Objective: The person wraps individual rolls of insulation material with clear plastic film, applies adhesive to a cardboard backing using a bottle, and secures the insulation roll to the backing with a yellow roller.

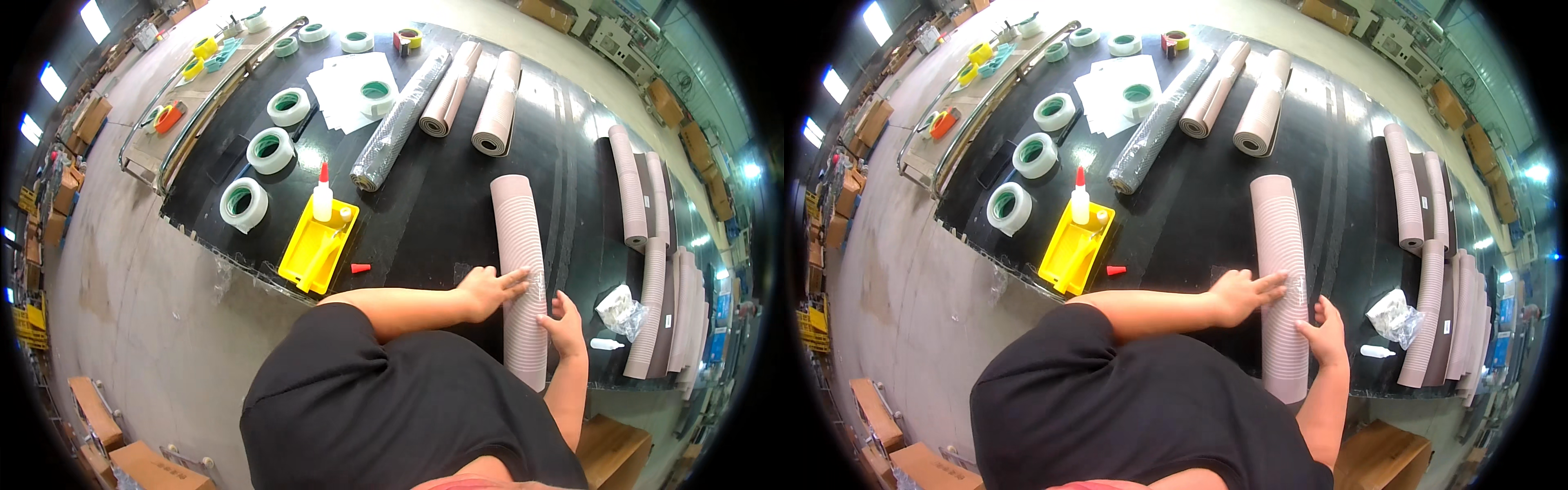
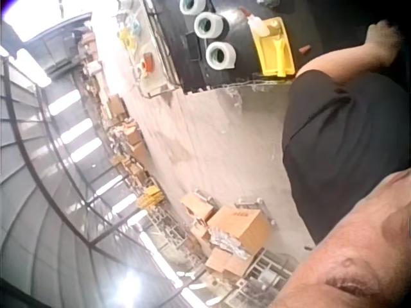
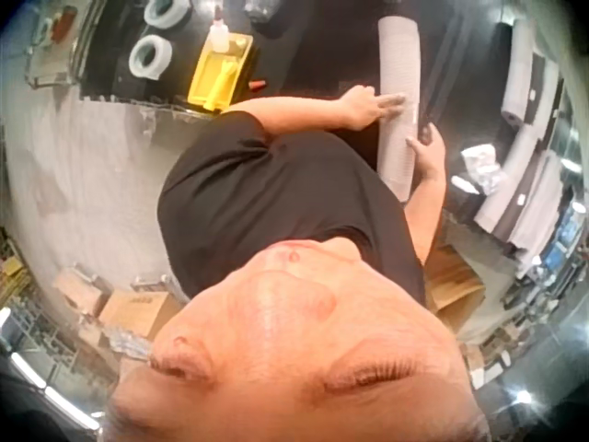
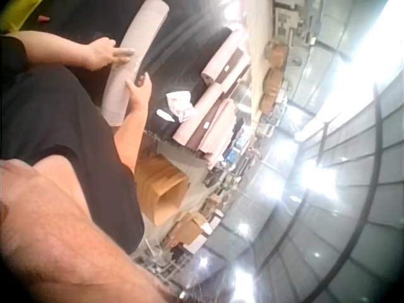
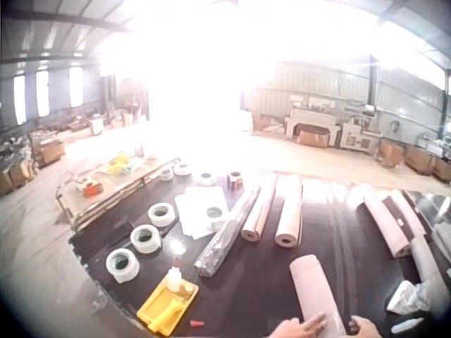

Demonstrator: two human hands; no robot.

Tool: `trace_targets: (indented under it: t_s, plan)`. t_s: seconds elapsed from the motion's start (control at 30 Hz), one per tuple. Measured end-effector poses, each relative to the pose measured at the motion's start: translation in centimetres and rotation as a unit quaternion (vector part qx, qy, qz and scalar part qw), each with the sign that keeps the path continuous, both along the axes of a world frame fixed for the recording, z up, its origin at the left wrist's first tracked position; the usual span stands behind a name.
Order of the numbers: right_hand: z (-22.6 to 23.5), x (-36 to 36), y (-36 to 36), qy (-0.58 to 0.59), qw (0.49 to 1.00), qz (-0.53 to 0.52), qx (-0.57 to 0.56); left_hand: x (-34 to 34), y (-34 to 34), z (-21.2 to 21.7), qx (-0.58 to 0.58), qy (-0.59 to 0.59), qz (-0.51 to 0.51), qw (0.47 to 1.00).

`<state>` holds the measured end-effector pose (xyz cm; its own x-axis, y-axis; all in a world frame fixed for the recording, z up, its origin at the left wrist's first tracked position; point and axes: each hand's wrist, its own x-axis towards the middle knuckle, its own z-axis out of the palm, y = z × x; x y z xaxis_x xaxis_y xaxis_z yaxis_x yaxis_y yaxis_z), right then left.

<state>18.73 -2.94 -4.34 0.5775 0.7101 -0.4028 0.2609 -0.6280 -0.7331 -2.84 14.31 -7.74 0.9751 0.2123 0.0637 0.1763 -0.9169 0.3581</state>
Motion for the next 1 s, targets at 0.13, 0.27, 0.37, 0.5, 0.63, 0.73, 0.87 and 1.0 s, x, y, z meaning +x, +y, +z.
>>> trace_targets:
  t_s: [0.13,0.27,0.37,0.5,0.63,0.73,0.87,1.0]
  plan:
    - [3.3,-9.7,2.3,-0.328,0.911,0.063,-0.243,3.3,-0.5,3.4,-0.005,0.027,-0.028,0.999]
    - [3.1,-8.1,1.3,-0.248,0.953,0.03,-0.17,1.9,-1.2,3.0,-0.015,0.003,-0.008,1.0]
    - [0.7,-4.5,-1.2,0.101,0.993,0.0,0.059,-2.0,-1.2,3.6,-0.035,-0.033,0.047,0.998]
    - [-3.6,0.5,-2.5,0.22,0.957,-0.024,0.189,-3.7,-0.4,2.5,-0.135,0.04,0.114,0.984]
    - [-0.3,4.4,-3.6,-0.005,0.998,-0.064,-0.015,-1.3,0.8,3.8,-0.292,0.087,0.128,0.944]
    - [0.7,-3.8,-0.4,-0.329,0.937,0.067,-0.098,1.8,2.1,0.2,-0.312,0.099,0.109,0.939]
    - [-0.7,-4.9,0.1,-0.54,0.817,0.042,-0.197,5.0,2.6,0.3,-0.355,0.134,0.082,0.921]
    - [2.3,-0.7,-1.1,-0.027,0.998,-0.043,0.035,6.9,3.1,1.0,-0.371,0.147,0.032,0.917]
